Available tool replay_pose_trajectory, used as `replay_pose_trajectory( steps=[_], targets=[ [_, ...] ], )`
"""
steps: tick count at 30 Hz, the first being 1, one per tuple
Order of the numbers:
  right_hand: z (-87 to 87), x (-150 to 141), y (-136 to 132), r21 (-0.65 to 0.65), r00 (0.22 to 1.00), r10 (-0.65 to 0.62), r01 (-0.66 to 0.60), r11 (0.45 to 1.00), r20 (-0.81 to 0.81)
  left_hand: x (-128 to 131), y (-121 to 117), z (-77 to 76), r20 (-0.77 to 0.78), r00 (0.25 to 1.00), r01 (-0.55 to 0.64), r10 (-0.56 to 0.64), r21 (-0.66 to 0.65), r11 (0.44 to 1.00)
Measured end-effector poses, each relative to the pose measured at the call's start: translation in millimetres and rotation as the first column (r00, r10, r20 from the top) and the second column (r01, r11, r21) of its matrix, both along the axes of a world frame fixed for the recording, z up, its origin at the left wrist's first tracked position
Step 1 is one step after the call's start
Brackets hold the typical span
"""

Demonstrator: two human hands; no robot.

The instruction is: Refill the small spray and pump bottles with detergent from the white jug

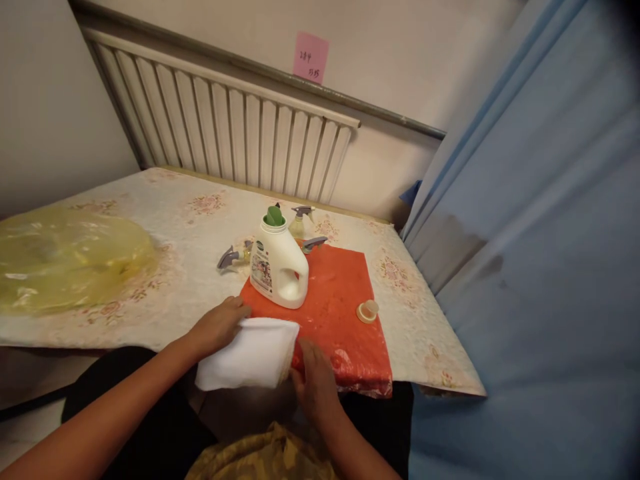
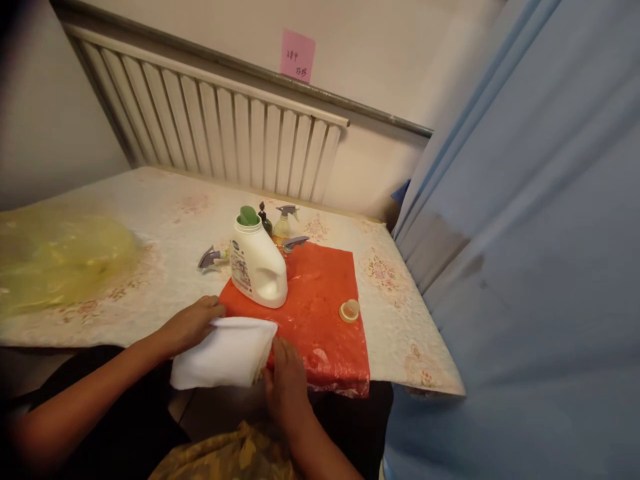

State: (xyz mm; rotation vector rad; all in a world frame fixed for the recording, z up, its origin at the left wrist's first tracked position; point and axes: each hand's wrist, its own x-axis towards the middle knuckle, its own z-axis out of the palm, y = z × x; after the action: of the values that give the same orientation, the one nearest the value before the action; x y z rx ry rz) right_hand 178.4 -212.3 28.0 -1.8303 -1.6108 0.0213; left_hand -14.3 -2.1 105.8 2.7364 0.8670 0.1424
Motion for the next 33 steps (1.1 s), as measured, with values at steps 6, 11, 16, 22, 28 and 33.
replay_pose_trajectory(
  steps=[6,11,16,22,28,33],
  targets=[
    [12.8,-10,-2,-0.030,0.995,0.098,-0.098,0.995,0.029,-31,-56,28.3,0.106,0.964,0.259,-0.245,-0.152,0.954],
    [31.1,-11,-15,-0.186,0.972,0.213,-0.229,0.956,-0.100,-40,-85,44.5,0.144,0.966,0.248,-0.214,-0.292,0.924],
    [49.8,-6,-38,-0.200,0.935,0.243,-0.298,0.933,-0.260,-37,-95,47.6,0.174,0.968,0.237,-0.183,-0.373,0.897],
    [76.4,9,-65,-0.138,0.868,0.137,-0.228,0.964,-0.477,-19,-106,50.7,0.226,0.963,0.239,-0.149,-0.451,0.860],
    [89.0,49,-82,-0.102,0.782,-0.078,0.019,0.995,-0.619,17,-106,63.4,0.350,0.934,0.240,-0.070,-0.470,0.850],
    [91.3,98,-55,-0.073,0.747,-0.191,0.189,0.979,-0.637,69,-92,63.6,0.355,0.935,0.136,0.000,-0.358,0.924]
  ],
)
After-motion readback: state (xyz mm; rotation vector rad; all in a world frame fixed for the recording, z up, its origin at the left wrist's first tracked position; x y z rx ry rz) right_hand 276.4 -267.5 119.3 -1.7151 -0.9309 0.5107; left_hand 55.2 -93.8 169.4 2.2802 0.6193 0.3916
